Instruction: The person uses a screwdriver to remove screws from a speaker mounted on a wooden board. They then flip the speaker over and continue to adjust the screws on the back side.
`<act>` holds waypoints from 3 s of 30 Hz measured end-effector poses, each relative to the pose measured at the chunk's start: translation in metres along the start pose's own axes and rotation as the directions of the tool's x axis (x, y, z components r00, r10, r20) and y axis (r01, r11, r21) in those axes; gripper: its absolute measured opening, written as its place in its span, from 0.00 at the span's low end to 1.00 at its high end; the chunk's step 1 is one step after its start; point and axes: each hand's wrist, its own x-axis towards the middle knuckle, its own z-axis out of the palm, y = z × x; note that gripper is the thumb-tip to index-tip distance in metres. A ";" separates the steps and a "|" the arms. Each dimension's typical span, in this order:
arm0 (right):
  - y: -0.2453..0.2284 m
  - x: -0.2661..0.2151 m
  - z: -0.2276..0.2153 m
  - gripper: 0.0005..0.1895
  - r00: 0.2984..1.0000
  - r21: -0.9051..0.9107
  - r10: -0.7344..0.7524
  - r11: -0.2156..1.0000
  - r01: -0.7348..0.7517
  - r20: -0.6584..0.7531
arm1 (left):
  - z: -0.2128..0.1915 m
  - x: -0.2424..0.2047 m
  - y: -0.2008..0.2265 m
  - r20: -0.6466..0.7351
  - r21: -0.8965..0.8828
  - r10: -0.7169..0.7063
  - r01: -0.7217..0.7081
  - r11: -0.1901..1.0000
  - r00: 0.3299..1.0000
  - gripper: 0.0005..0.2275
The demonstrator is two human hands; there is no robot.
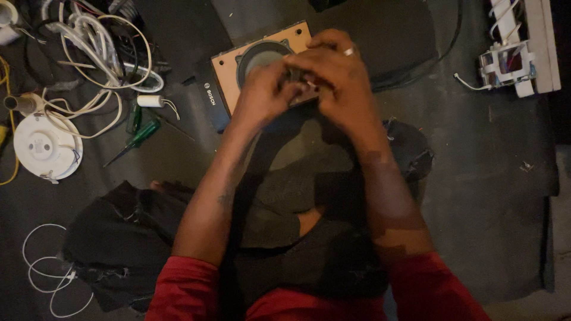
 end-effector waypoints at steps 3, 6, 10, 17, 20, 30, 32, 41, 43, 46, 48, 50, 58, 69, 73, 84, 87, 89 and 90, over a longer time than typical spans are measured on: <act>-0.005 0.002 0.000 0.22 0.993 -0.176 -0.117 0.978 0.115 -0.002 | 0.010 0.000 -0.011 -0.089 -0.085 0.255 -0.263 0.961 0.963 0.05; -0.006 -0.002 0.004 0.19 0.976 -0.137 -0.203 0.972 0.191 -0.079 | 0.018 0.002 -0.016 -0.253 0.194 0.272 -0.227 0.954 0.928 0.09; -0.003 -0.007 0.014 0.17 0.974 -0.043 0.154 0.986 -0.163 -0.169 | 0.013 0.002 -0.010 -0.229 0.171 0.163 -0.125 0.977 0.960 0.10; -0.005 -0.008 0.017 0.16 0.968 -0.130 0.116 0.981 -0.147 -0.224 | 0.017 -0.003 0.008 -0.230 0.238 0.238 -0.183 0.954 0.944 0.13; -0.010 -0.006 0.021 0.11 0.973 -0.390 0.144 0.898 -0.205 -0.180 | 0.020 -0.004 0.009 -0.241 0.266 0.229 -0.163 0.950 0.943 0.10; -0.009 -0.004 0.006 0.04 0.999 -0.362 0.052 0.931 -0.050 -0.005 | 0.010 0.000 0.004 -0.067 -0.046 0.058 -0.061 0.997 0.996 0.08; -0.010 -0.002 0.002 0.09 0.999 -0.377 -0.004 0.926 0.021 0.045 | 0.015 0.000 0.003 -0.168 0.015 0.181 -0.181 0.983 0.969 0.12; -0.022 0.000 0.005 0.17 0.981 -0.254 0.138 0.952 -0.169 -0.134 | 0.025 -0.003 0.012 -0.217 0.150 0.170 -0.139 0.979 0.961 0.13; -0.018 0.000 0.005 0.14 0.987 -0.267 0.125 0.952 -0.149 -0.104 | 0.024 -0.004 0.014 -0.226 0.112 0.152 -0.130 0.985 0.962 0.14; -0.012 -0.001 0.002 0.07 1.000 -0.283 0.004 0.959 -0.012 -0.029 | 0.019 -0.004 0.014 -0.210 -0.004 0.121 -0.124 0.992 0.970 0.14; -0.011 0.000 0.000 0.05 0.999 -0.277 -0.036 0.960 0.041 0.026 | 0.014 -0.003 0.009 -0.141 -0.090 0.093 -0.106 0.990 0.986 0.17; -0.012 0.001 0.000 0.06 0.997 -0.246 -0.068 0.966 0.073 0.026 | 0.016 -0.002 0.005 -0.175 -0.089 0.245 -0.263 0.961 0.954 0.15; -0.018 0.000 0.001 0.14 0.995 -0.093 -0.098 0.991 0.097 -0.007 | 0.029 -0.001 -0.010 -0.303 0.116 0.167 -0.137 0.984 0.938 0.16; -0.004 -0.006 0.016 0.11 0.990 -0.041 0.071 0.996 -0.077 -0.123 | 0.018 -0.005 0.004 -0.274 -0.072 0.267 -0.297 0.952 0.924 0.17; 0.002 -0.008 0.013 0.10 0.988 0.090 0.091 0.993 -0.081 -0.124 | 0.012 -0.003 0.009 -0.059 -0.102 -0.025 0.019 0.995 0.998 0.10; 0.006 -0.014 0.018 0.17 0.983 -0.005 0.050 0.999 -0.052 -0.177 | 0.035 -0.006 -0.010 -0.221 0.054 0.163 -0.154 0.987 0.962 0.13; 0.001 -0.008 0.011 0.17 0.973 0.000 0.150 0.988 -0.152 -0.176 | 0.028 -0.004 -0.006 -0.267 0.101 0.304 -0.288 0.952 0.914 0.17; -0.004 -0.006 0.011 0.17 0.967 0.071 0.191 0.981 -0.181 -0.171 | 0.021 -0.004 -0.007 -0.192 -0.026 0.238 -0.247 0.969 0.952 0.16; -0.006 -0.007 0.010 0.18 0.964 0.103 0.213 0.975 -0.198 -0.161 | 0.021 -0.002 -0.009 -0.148 -0.093 0.205 -0.220 0.971 0.968 0.16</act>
